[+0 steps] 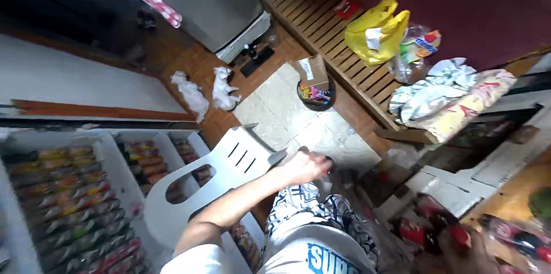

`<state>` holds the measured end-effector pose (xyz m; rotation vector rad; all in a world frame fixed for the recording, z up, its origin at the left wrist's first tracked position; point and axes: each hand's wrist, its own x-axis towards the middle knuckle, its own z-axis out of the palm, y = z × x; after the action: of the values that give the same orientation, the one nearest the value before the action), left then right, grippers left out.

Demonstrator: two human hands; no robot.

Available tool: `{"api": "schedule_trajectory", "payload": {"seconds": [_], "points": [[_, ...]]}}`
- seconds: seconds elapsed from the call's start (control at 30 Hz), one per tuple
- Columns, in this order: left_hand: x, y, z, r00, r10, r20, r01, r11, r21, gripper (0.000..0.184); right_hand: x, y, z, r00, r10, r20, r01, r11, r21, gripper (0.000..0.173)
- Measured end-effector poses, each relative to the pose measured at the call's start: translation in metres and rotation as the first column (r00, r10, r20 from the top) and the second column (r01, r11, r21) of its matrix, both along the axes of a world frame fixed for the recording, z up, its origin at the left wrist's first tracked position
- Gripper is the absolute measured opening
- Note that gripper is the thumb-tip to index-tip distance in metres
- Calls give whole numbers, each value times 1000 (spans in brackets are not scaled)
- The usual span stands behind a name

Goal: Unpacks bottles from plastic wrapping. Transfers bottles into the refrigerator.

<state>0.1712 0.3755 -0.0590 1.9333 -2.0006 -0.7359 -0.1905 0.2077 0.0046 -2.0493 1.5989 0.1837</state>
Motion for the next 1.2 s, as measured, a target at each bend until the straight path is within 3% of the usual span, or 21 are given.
{"api": "schedule_trajectory", "payload": {"seconds": [0.07, 0.17, 0.23, 0.37, 0.43, 0.53, 0.67, 0.77, 0.8, 0.87, 0.93, 0.97, 1.07, 1.13, 1.2], "points": [[2, 3, 25, 987, -160, -1, 157, 967, -199, 19, 69, -7, -20, 986, 169, 0, -169, 985, -43, 54], [2, -6, 76, 939, -339, -63, 310, 910, -276, 19, 179, -5, -49, 894, 447, 17, -438, 881, -178, 49], [1, -16, 89, 891, -417, -179, 359, 889, -286, 22, 248, 5, -61, 811, 585, 17, -571, 798, -193, 47], [6, -35, 90, 828, -370, -421, 365, 926, -95, 39, 362, 46, -65, 631, 769, 102, -773, 634, 11, 48], [29, -42, 92, 817, -375, -438, 330, 927, -177, 41, 404, 68, -52, 525, 838, 147, -846, 495, 198, 52], [80, -48, 98, 814, -405, -417, 287, 904, -317, 35, 448, 93, -38, 410, 849, 334, -904, 330, 273, 53], [137, -56, 104, 876, -311, -370, 168, 914, -370, 36, 501, 97, -34, 154, 873, 463, -973, 215, -80, 40], [180, -59, 112, 933, -205, -296, 39, 875, -482, 32, 541, 86, -34, 74, 910, 409, -937, 203, -284, 34], [202, -57, 120, 955, -143, -261, -6, 868, -497, 33, 553, 83, -33, 84, 920, 384, -930, 210, -301, 32], [265, -43, 140, 980, 13, -197, -116, 847, -520, 31, 578, 74, -4, 170, 932, 320, -978, 199, -61, 32], [345, -13, 157, 956, 233, -179, -294, 762, -577, 27, 591, 59, -4, 160, 910, 383, -973, 210, -92, 29], [386, 6, 165, 916, 338, -218, -399, 698, -595, 25, 600, 54, -18, 90, 922, 377, -948, 195, -250, 32], [504, 72, 187, 698, 667, -261, -609, 359, -707, 23, 637, 47, -35, 77, 958, 278, -941, 162, -298, 42], [602, 145, 168, 456, 881, -126, -547, 165, -821, 22, 664, 48, -37, 85, 977, 196, -924, 150, -351, 40], [680, 201, 168, 139, 990, -23, -683, 79, -726, 30, 692, 57, -33, 100, 983, 154, -909, 154, -389, 38]]}}
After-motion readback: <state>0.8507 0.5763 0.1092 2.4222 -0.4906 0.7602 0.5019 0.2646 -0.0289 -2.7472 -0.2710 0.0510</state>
